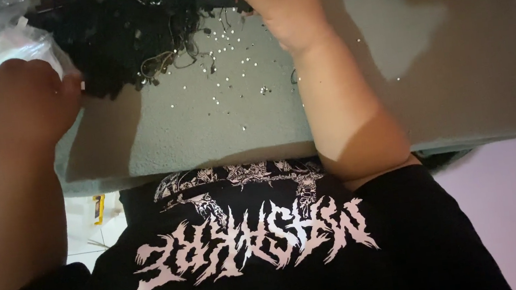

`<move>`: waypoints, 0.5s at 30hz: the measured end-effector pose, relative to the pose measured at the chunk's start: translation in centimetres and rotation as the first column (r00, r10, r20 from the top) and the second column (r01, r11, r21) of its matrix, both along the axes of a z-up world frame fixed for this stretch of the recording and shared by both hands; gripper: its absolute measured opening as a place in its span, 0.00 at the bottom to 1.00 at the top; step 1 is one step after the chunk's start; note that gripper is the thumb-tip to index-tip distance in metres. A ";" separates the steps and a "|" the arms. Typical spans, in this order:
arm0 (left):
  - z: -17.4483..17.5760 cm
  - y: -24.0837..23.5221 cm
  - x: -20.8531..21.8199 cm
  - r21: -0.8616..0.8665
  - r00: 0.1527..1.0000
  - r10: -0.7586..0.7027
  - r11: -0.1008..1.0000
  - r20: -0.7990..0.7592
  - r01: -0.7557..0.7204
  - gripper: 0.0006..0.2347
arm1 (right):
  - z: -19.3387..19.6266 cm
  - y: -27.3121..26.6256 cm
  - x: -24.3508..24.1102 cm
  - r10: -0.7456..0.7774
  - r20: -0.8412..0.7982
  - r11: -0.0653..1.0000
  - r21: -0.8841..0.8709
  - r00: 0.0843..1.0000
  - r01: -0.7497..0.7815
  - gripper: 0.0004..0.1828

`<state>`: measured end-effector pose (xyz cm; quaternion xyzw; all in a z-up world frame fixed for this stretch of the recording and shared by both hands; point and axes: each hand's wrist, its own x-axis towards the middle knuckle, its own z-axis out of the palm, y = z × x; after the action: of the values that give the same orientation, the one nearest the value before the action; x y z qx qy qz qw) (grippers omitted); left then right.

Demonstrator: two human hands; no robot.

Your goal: Attaching plastic string fasteners to clothing brand tags and placing them into bags.

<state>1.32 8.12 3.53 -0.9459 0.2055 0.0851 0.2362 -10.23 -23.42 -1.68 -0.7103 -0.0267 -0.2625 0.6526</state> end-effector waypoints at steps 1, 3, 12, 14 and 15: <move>0.4 -0.3 -0.1 -0.076 0.999 0.027 0.997 -0.048 -0.030 0.22 | -0.3 -0.1 0.2 0.008 -0.034 0.999 0.046 0.999 -0.006 0.14; -0.1 0.1 -0.1 -0.151 0.994 0.043 0.987 -0.098 -0.057 0.20 | -0.9 -0.3 0.3 0.011 -0.068 0.996 0.092 0.998 -0.004 0.11; -0.9 0.7 0.2 0.132 0.959 -0.145 0.985 0.245 0.115 0.15 | -1.3 -0.3 0.6 0.010 -0.160 1.000 -0.018 0.987 -0.013 0.12; 0.5 -0.2 -0.3 0.080 1.000 0.013 0.997 0.021 -0.014 0.26 | -1.2 -0.2 0.6 0.040 -0.126 0.999 0.022 0.991 -0.038 0.14; 0.3 -0.1 -0.2 0.080 1.000 0.013 0.997 0.021 -0.014 0.26 | -1.0 -0.1 0.5 0.041 -0.126 0.999 0.021 0.991 -0.038 0.14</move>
<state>1.14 8.00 3.85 -0.9379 0.1931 0.0853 0.2753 -9.75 -23.57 -2.65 -0.7187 0.0032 -0.2043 0.6646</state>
